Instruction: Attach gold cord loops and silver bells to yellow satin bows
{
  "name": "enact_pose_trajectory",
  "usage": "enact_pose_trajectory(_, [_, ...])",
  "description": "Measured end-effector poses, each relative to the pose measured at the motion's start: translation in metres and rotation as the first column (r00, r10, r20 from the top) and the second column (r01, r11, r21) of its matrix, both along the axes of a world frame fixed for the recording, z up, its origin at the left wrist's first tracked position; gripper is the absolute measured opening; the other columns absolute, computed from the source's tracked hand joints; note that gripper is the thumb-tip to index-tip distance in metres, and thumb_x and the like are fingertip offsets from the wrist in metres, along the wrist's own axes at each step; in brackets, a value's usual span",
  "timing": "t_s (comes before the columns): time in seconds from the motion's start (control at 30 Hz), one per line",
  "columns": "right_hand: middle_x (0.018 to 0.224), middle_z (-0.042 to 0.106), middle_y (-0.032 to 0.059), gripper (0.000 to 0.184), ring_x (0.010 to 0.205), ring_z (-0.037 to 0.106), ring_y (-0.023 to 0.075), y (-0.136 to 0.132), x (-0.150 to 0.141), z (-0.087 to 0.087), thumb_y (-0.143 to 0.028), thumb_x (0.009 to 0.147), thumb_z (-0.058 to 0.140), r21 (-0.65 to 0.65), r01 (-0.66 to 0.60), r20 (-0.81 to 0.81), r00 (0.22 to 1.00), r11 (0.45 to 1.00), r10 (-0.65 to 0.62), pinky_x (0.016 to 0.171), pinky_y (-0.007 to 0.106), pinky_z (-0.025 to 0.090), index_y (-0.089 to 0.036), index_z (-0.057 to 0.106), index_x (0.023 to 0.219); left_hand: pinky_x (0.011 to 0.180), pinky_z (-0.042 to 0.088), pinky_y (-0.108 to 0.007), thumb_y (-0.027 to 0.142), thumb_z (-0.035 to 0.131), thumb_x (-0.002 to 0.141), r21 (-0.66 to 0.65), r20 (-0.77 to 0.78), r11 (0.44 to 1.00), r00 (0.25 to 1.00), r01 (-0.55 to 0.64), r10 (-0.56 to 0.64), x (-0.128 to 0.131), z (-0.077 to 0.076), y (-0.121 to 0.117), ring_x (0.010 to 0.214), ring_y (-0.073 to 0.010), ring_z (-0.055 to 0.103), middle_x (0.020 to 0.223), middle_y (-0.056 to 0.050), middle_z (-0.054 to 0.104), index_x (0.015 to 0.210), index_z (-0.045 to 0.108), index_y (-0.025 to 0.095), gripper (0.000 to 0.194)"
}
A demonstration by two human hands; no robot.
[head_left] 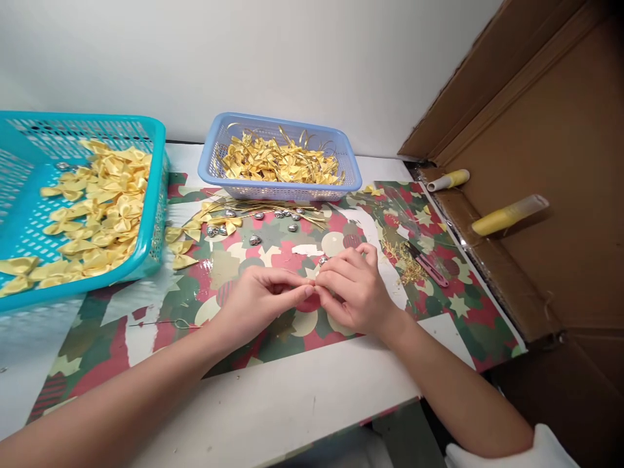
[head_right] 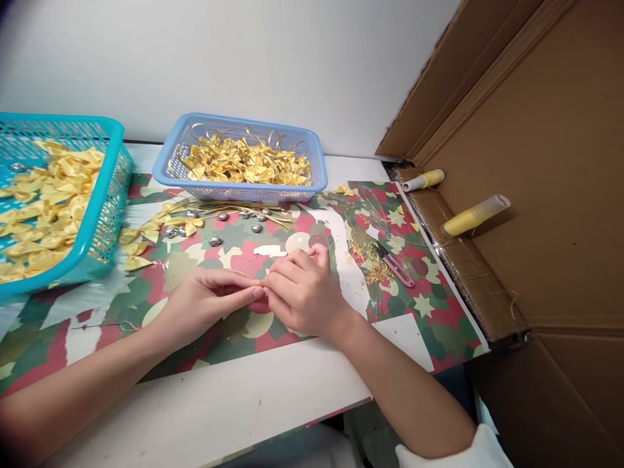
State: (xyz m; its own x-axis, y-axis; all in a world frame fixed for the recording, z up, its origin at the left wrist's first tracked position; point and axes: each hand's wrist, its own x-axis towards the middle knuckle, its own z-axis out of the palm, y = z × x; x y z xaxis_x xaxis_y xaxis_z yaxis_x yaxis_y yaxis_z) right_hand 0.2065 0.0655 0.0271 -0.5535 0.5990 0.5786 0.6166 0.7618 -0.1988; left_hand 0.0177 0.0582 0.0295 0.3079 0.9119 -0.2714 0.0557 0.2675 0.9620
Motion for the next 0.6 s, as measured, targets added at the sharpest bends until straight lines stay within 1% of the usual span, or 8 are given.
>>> enact_pose_trajectory(0.07, [0.077,0.069,-0.0030,0.016,0.076,0.054,0.0140,-0.0001,0.0009,0.0004,-0.017,0.090,0.050,0.013,-0.004,0.020,1.000,1.000,0.004,0.079,0.037,0.026,-0.019,0.058,0.076,0.062,0.057,-0.030,0.040,0.077,0.069,0.009,-0.044,1.000,0.999,0.022,-0.022,0.0002,-0.0008,-0.0007,0.071,-0.0238,0.071,0.071,-0.006,0.077,0.075,0.079,0.018,0.023])
enact_pose_trajectory(0.13, [0.077,0.069,-0.0022,0.016,0.077,0.054,0.0145,-0.0003,0.0009,0.0010,-0.017,0.091,0.049,0.024,-0.008,0.034,0.999,1.000,0.007,0.079,0.037,0.026,-0.019,0.058,0.077,0.057,0.055,-0.029,0.041,0.075,0.071,0.041,-0.101,0.999,0.994,0.033,-0.029,0.0004,-0.0020,-0.0009,0.067,-0.0234,0.071,0.071,-0.008,0.077,0.075,0.079,0.017,0.025])
enact_pose_trajectory(0.3, [0.081,0.071,-0.0017,0.020,0.078,0.054,0.0154,-0.0003,-0.0008,0.0013,-0.015,0.092,0.046,0.005,0.003,0.069,0.998,1.000,-0.003,0.079,0.038,0.025,-0.019,0.058,0.077,0.049,0.050,-0.024,0.040,0.072,0.075,0.149,-0.163,0.988,0.986,0.044,-0.019,0.0005,-0.0058,-0.0024,0.058,-0.0183,0.066,0.067,-0.006,0.074,0.073,0.075,0.016,0.024])
enact_pose_trajectory(0.4, [0.081,0.071,-0.0016,0.021,0.078,0.053,0.0156,-0.0004,-0.0021,0.0002,-0.017,0.094,0.045,-0.035,0.004,0.061,0.998,0.999,-0.001,0.079,0.038,0.024,-0.020,0.057,0.077,0.048,0.047,-0.023,0.038,0.067,0.080,0.212,-0.197,0.973,0.979,0.087,-0.045,-0.0001,-0.0081,-0.0045,0.056,-0.0154,0.062,0.065,-0.004,0.071,0.073,0.072,0.016,0.024])
enact_pose_trajectory(0.47, [0.081,0.070,-0.0018,0.020,0.079,0.053,0.0157,-0.0007,-0.0025,-0.0002,-0.018,0.094,0.045,-0.099,0.002,0.018,1.000,0.995,0.000,0.079,0.038,0.025,-0.021,0.057,0.078,0.049,0.044,-0.022,0.038,0.063,0.083,0.241,-0.212,0.963,0.975,0.123,-0.072,-0.0008,-0.0085,-0.0052,0.056,-0.0141,0.059,0.064,-0.003,0.069,0.074,0.070,0.016,0.025])
enact_pose_trajectory(0.5, [0.081,0.069,-0.0020,0.019,0.079,0.053,0.0157,-0.0008,-0.0024,0.0000,-0.018,0.094,0.047,-0.155,0.003,-0.022,1.000,0.988,-0.006,0.079,0.037,0.026,-0.021,0.057,0.079,0.050,0.044,-0.022,0.038,0.062,0.085,0.249,-0.208,0.960,0.975,0.130,-0.078,-0.0011,-0.0082,-0.0052,0.057,-0.0137,0.059,0.065,-0.003,0.068,0.075,0.069,0.016,0.026])
enact_pose_trajectory(0.53, [0.081,0.069,-0.0022,0.016,0.079,0.053,0.0158,-0.0008,-0.0021,0.0005,-0.019,0.093,0.049,-0.226,0.001,-0.068,0.998,0.974,-0.017,0.079,0.037,0.027,-0.021,0.057,0.079,0.051,0.044,-0.022,0.038,0.061,0.086,0.252,-0.192,0.959,0.978,0.126,-0.078,-0.0014,-0.0075,-0.0049,0.059,-0.0134,0.058,0.066,-0.003,0.067,0.075,0.068,0.016,0.025])
enact_pose_trajectory(0.6, [0.084,0.068,-0.0024,0.008,0.082,0.052,0.0162,-0.0005,-0.0010,0.0022,-0.023,0.090,0.056,-0.391,-0.019,-0.140,0.989,0.920,-0.040,0.080,0.035,0.029,-0.022,0.058,0.082,0.055,0.044,-0.023,0.037,0.061,0.086,0.241,-0.131,0.966,0.989,0.093,-0.062,-0.0018,-0.0055,-0.0037,0.062,-0.0131,0.057,0.068,-0.002,0.066,0.074,0.066,0.016,0.024])
